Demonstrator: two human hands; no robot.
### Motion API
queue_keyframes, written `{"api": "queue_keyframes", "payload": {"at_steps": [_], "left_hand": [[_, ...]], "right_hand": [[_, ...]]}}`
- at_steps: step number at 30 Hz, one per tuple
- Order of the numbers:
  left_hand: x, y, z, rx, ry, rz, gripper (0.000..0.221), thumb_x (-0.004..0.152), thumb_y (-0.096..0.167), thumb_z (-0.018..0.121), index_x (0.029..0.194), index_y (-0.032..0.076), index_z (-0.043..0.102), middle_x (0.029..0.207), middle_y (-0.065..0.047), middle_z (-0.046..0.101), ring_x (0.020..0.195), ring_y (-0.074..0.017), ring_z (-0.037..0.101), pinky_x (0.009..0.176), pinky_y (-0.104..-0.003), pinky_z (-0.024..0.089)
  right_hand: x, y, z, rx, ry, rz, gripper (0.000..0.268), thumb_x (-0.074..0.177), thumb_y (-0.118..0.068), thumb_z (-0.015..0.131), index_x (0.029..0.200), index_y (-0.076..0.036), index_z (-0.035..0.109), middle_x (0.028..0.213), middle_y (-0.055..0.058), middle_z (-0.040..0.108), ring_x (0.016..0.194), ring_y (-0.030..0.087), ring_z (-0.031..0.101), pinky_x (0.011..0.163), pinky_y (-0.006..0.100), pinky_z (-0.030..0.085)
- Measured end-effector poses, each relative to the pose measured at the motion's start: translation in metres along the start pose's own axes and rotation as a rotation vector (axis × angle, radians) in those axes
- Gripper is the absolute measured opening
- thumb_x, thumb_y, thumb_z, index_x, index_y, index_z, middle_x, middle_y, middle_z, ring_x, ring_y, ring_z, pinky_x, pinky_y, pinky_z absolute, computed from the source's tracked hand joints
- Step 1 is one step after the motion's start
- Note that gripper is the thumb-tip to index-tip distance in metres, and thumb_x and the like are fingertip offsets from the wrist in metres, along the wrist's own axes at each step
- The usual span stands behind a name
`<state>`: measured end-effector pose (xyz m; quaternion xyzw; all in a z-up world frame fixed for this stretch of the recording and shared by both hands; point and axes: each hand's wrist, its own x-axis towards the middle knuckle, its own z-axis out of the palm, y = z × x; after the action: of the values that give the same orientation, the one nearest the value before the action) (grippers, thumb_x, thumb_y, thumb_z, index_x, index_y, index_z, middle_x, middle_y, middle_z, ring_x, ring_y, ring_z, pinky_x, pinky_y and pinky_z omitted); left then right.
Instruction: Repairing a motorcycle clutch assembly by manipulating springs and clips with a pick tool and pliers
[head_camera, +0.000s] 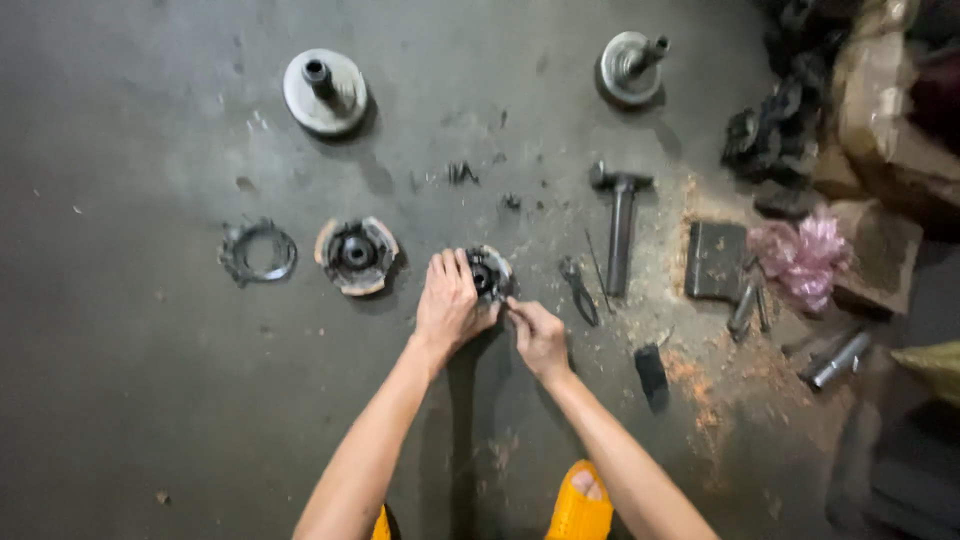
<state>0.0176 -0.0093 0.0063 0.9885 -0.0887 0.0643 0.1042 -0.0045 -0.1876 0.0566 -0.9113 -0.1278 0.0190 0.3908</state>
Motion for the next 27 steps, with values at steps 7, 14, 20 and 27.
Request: {"api": "queue_keyframes", "payload": {"at_steps": [7,14,20,27], "left_hand": [[-0.002,-0.002,0.001,0.0,-0.118,-0.036,0.118,0.058,0.065,0.086,0.136,-0.016,0.05,0.127,-0.033,0.054,0.115,-0.0419,0.056,0.107,-0.049,0.045],[-0.001,-0.002,-0.01,0.057,-0.122,-0.047,0.122,0.056,0.072,0.085,0.138,-0.013,0.051,0.13,-0.031,0.057,0.118,-0.0386,0.057,0.108,-0.047,0.046],[-0.001,-0.001,-0.02,0.025,-0.141,-0.051,0.12,0.059,0.071,0.085,0.138,-0.013,0.051,0.129,-0.03,0.055,0.117,-0.0375,0.056,0.107,-0.047,0.046],[-0.001,-0.003,-0.019,0.068,-0.094,-0.01,0.107,0.068,0.062,0.08,0.137,-0.014,0.052,0.127,-0.031,0.056,0.113,-0.0372,0.057,0.103,-0.046,0.047]], "right_hand": [[0.009,0.0,-0.025,-0.104,-0.101,0.053,0.009,0.092,-0.013,0.075,0.1,-0.011,0.079,0.084,0.011,0.077,0.082,0.031,0.076,0.072,0.039,0.061],[0.012,0.018,-0.014,-0.078,-0.144,0.095,0.023,0.082,-0.008,0.08,0.104,-0.015,0.08,0.088,0.013,0.077,0.087,0.035,0.075,0.075,0.044,0.06],[0.027,-0.009,-0.012,-0.339,-0.293,0.222,0.013,0.089,-0.016,0.074,0.099,-0.017,0.082,0.083,0.012,0.076,0.083,0.035,0.076,0.072,0.045,0.062],[0.047,0.003,0.023,-0.68,-0.451,0.181,0.012,0.086,-0.018,0.069,0.089,-0.012,0.079,0.077,0.016,0.076,0.078,0.038,0.077,0.067,0.052,0.064]]}}
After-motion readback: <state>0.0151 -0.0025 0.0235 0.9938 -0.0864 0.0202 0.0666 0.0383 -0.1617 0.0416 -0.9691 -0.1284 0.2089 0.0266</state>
